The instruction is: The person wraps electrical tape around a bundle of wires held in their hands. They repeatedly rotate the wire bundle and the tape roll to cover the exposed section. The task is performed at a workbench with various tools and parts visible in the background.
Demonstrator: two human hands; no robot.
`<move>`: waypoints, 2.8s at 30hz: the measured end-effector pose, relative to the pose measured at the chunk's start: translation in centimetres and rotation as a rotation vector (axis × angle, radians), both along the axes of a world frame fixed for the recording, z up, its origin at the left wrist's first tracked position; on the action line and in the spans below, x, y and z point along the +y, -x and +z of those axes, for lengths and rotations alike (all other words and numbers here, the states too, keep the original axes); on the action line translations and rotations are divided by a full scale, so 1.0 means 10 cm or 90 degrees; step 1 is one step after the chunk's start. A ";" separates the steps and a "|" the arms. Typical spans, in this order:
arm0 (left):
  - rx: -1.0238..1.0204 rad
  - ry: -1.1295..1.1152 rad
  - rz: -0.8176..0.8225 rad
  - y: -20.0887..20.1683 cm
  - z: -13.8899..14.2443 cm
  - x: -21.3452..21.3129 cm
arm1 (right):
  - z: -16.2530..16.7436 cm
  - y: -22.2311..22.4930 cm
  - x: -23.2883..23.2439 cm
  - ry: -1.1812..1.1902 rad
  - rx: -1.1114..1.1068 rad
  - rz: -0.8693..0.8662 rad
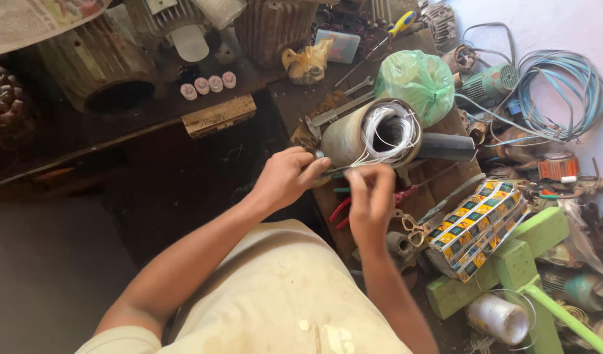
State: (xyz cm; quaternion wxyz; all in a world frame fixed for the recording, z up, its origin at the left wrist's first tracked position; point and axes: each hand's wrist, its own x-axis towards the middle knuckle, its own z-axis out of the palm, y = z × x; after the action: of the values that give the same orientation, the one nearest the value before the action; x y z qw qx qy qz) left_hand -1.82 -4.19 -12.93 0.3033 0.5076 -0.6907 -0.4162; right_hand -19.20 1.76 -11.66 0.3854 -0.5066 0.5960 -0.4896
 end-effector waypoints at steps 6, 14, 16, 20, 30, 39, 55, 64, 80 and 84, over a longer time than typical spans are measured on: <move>-0.030 -0.186 -0.142 -0.02 -0.05 -0.08 | -0.29 -0.05 0.29 -0.109 0.122 0.035; 0.104 0.145 -0.172 -0.22 0.01 -0.02 | 0.32 0.07 -0.15 -0.247 -0.301 0.037; 0.063 0.047 -0.160 -0.15 0.01 -0.11 | 0.17 -0.02 -0.08 -0.115 -0.153 -0.006; 0.041 -0.331 -0.185 0.07 -0.04 -0.25 | -0.22 -0.15 0.28 0.014 -0.048 -0.110; 0.198 0.137 -0.256 -0.17 -0.04 -0.18 | 0.20 0.08 0.09 -0.121 -0.186 -0.035; 0.022 -0.362 -0.230 0.20 -0.03 -0.29 | -0.28 -0.08 0.29 -0.065 0.015 -0.121; -0.005 -0.096 -0.090 0.26 -0.11 -0.10 | -0.11 -0.02 0.22 0.103 0.090 -0.028; 0.146 0.028 -0.160 0.03 0.08 0.09 | 0.04 0.26 -0.03 -0.040 -0.194 0.064; 0.155 0.133 -0.139 0.12 0.05 -0.01 | 0.15 0.42 -0.01 -0.157 -0.272 0.010; 0.025 -0.029 -0.105 0.25 0.05 -0.06 | 0.05 0.34 -0.07 -0.054 -0.036 -0.004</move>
State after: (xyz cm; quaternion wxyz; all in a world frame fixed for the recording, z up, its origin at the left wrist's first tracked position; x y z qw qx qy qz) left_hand -4.28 -4.75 -12.42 0.2697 0.4480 -0.7142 -0.4653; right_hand -22.60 1.02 -11.18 0.4216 -0.4737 0.6070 -0.4789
